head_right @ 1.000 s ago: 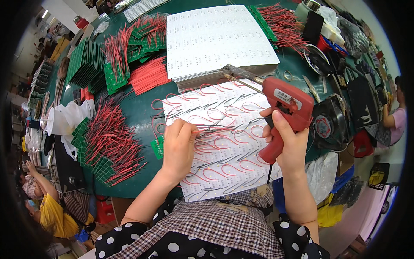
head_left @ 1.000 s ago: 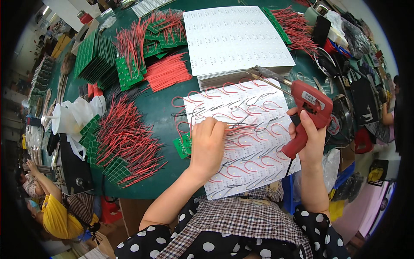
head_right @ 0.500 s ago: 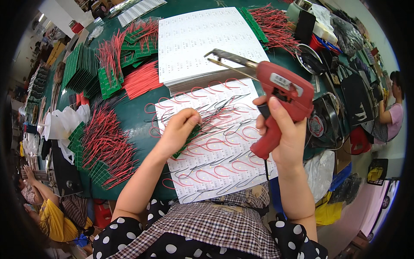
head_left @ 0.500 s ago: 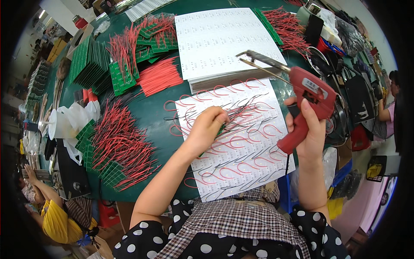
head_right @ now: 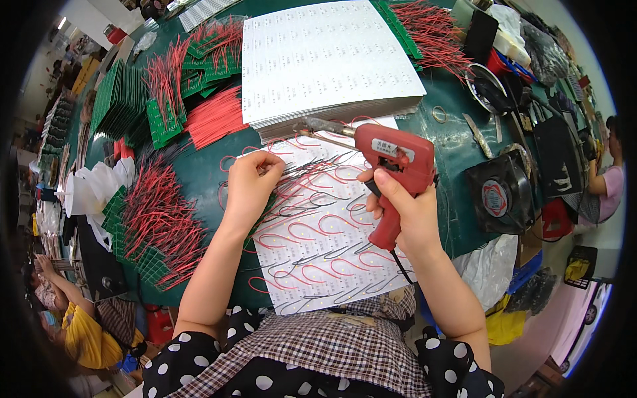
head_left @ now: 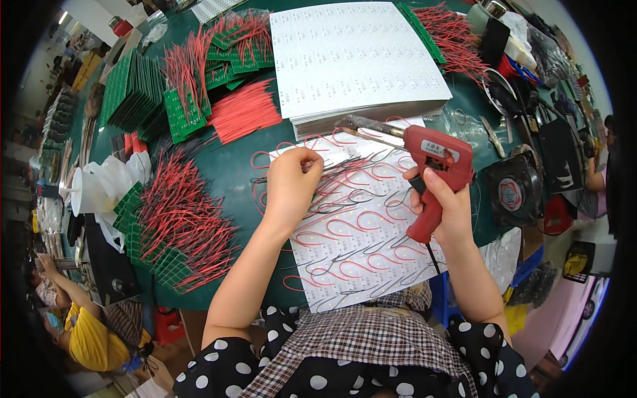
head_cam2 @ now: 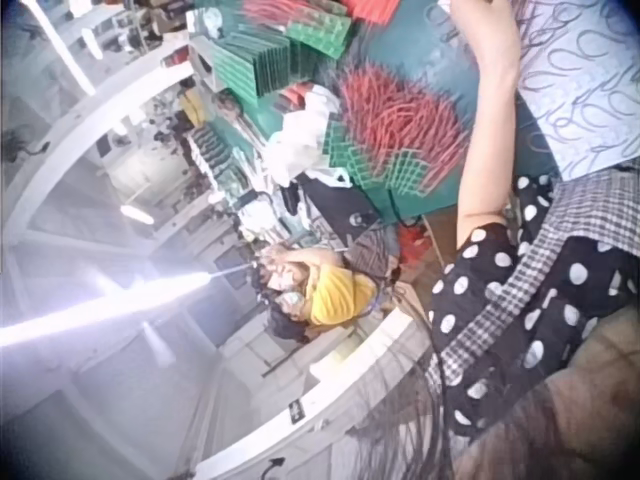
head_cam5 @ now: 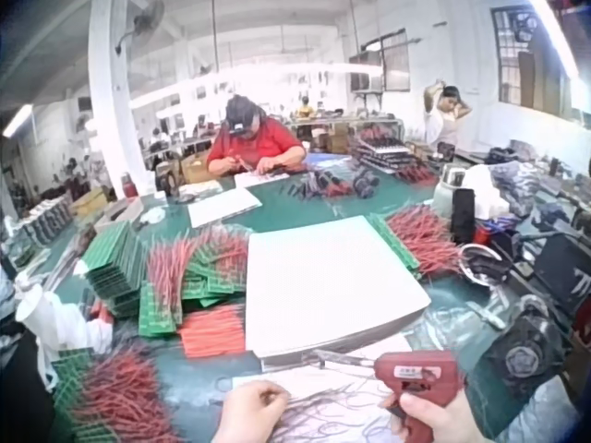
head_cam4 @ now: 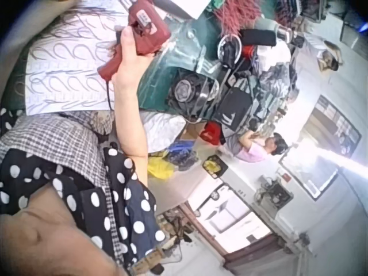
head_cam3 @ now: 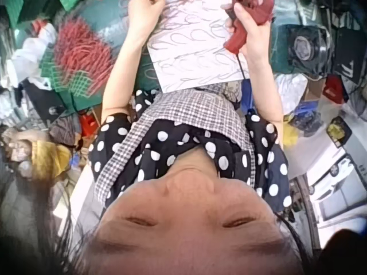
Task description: The person solders wires onto circuit boards using a soldering gun, positioning wire ends onto the boards by hand.
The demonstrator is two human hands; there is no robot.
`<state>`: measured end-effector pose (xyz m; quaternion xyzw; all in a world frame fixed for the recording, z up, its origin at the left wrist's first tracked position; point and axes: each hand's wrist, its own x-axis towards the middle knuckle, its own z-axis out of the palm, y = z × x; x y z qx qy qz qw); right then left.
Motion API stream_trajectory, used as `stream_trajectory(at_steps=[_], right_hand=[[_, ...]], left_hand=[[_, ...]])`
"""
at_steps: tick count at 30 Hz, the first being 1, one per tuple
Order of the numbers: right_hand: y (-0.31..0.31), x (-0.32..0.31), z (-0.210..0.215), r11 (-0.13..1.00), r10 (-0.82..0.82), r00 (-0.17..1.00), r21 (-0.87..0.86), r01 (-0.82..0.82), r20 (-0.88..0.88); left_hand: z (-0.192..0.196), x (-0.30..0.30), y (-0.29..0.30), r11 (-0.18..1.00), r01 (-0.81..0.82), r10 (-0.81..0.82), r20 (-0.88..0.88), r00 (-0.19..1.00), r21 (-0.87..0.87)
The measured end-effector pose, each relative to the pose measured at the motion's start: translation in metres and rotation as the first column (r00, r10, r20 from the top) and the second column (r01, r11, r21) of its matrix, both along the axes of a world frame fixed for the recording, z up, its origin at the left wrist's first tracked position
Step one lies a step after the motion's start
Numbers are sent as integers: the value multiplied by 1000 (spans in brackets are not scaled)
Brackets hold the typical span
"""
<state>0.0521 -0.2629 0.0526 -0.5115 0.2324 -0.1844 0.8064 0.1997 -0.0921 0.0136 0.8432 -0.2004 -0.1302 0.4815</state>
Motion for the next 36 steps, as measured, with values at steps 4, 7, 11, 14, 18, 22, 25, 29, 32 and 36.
stream_trajectory(at_steps=[4,7,11,14,18,22,25,29,32,36], right_hand=[[4,-7,-5,991,25,994,-132,-39,-102],[6,-13,-5,978,52,986,-191,-82,-157],[6,-20,-6,954,119,967,-243,-174,-226],[8,-23,-6,952,108,961,-252,-174,-255],[9,-22,-6,947,110,957,-265,-183,-267],[9,-21,-8,966,87,965,-217,-142,-247],[9,-21,-9,973,98,964,-181,-145,-246],[12,-21,-5,972,83,957,-188,-138,-277],[14,-23,-3,964,67,936,-220,-150,-345],[15,-22,1,966,49,947,-226,-126,-318]], left_hand=[[0,-3,-8,996,4,-21,188,982,95],[0,-6,-12,980,-26,-1,132,991,197],[-3,-5,-12,975,-46,2,199,980,219],[-5,-5,-12,977,-54,18,174,985,206],[-7,-4,-12,977,-51,13,179,984,208],[-6,-3,-12,977,-46,13,159,987,206],[-4,-3,-13,966,-49,14,138,990,253],[-4,-2,-13,968,-54,16,156,988,244],[-3,-1,-14,967,-49,12,147,989,252],[-4,-1,-13,967,-49,12,151,988,249]])
